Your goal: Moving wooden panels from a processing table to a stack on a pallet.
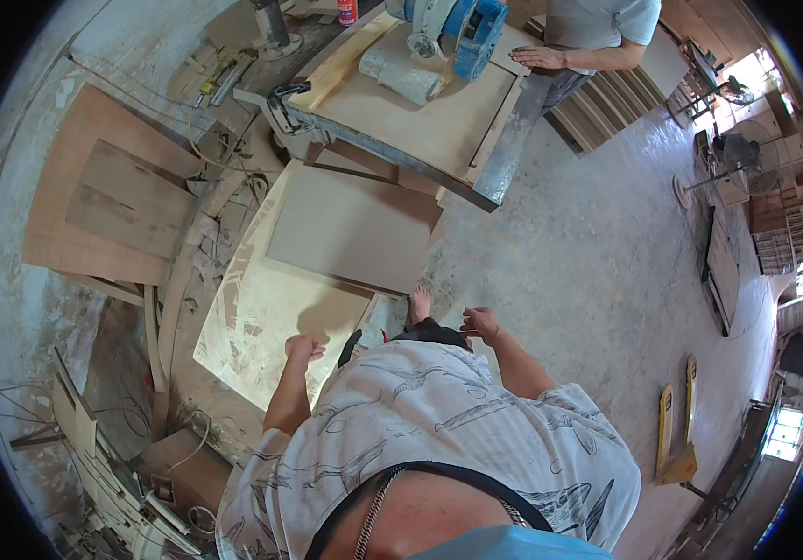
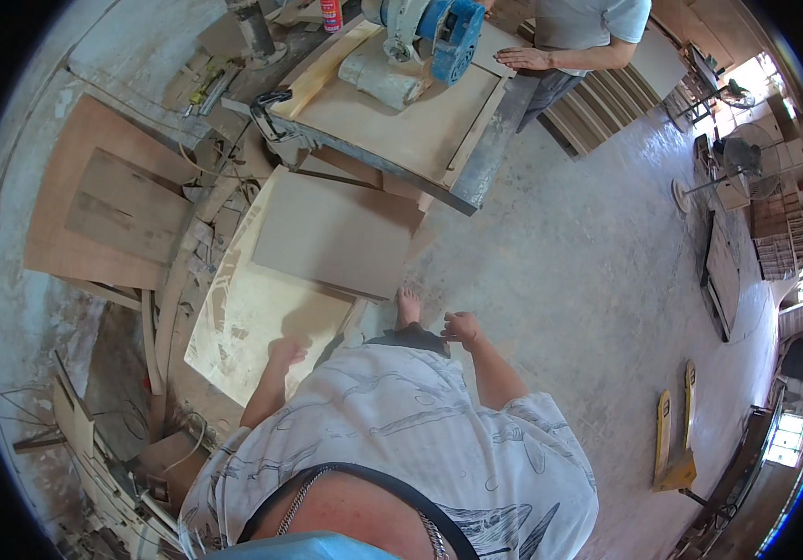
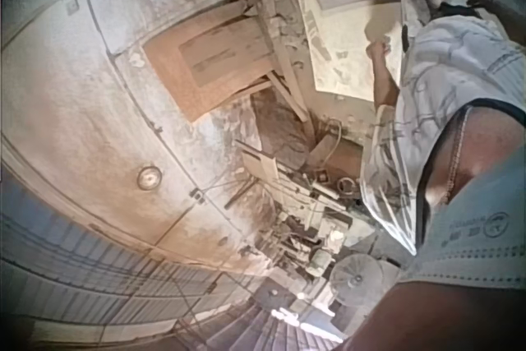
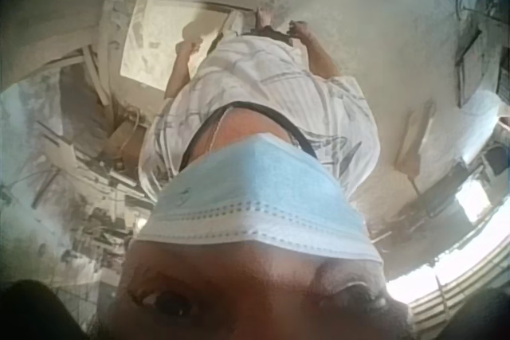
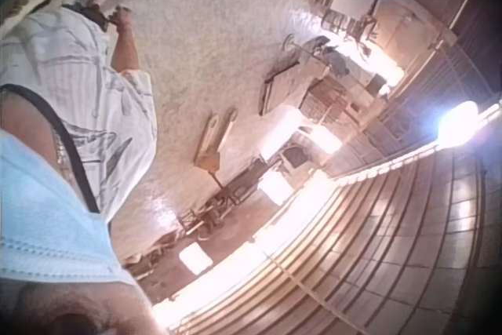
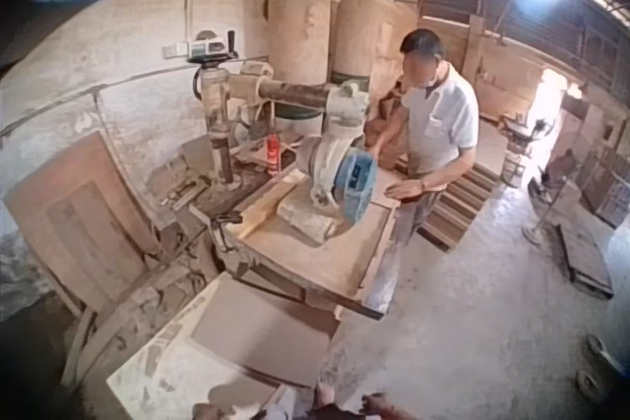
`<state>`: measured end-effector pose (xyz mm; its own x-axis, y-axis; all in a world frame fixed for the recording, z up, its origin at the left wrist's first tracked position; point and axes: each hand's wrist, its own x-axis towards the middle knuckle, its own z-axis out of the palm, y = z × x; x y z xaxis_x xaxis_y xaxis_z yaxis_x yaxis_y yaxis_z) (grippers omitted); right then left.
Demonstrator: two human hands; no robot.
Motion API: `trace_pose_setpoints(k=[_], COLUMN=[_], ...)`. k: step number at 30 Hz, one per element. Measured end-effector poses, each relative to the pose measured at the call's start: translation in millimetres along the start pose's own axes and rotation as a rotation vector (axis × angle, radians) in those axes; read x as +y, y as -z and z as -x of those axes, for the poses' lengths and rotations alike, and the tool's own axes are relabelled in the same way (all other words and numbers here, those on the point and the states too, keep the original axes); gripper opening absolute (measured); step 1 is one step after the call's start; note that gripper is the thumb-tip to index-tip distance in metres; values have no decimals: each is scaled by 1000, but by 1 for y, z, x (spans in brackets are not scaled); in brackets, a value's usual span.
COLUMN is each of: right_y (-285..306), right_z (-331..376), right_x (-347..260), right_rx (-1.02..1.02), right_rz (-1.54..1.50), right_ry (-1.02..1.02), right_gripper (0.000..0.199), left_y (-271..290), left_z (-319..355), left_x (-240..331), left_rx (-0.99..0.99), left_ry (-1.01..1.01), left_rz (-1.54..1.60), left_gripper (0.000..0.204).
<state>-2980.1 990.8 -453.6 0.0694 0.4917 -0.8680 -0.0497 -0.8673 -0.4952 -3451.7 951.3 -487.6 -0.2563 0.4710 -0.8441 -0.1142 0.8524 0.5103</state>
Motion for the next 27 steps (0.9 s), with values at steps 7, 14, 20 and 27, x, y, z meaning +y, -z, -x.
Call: trace_pose_setpoints(k=[7,14,20,27], right_y=[4,37,25,33], right_z=[-4,-5,10,12], right_x=[25,57,72,81], right_rx=[-11,15,54,59], right_rz=[13,-31,-11,217], right_ry=[-26,-51,-33,82], right_gripper=[23,23,29,33], left_y=[-26,-65,-100,-159], left_z=[10,22,16,43], left_x=[44,103,161,216], left_rx=[-30,-107,-265,-415], left_ry=[-81,-167,-315,-304], left_rz=[28,75,191,307], left_gripper=[26,25,22,24])
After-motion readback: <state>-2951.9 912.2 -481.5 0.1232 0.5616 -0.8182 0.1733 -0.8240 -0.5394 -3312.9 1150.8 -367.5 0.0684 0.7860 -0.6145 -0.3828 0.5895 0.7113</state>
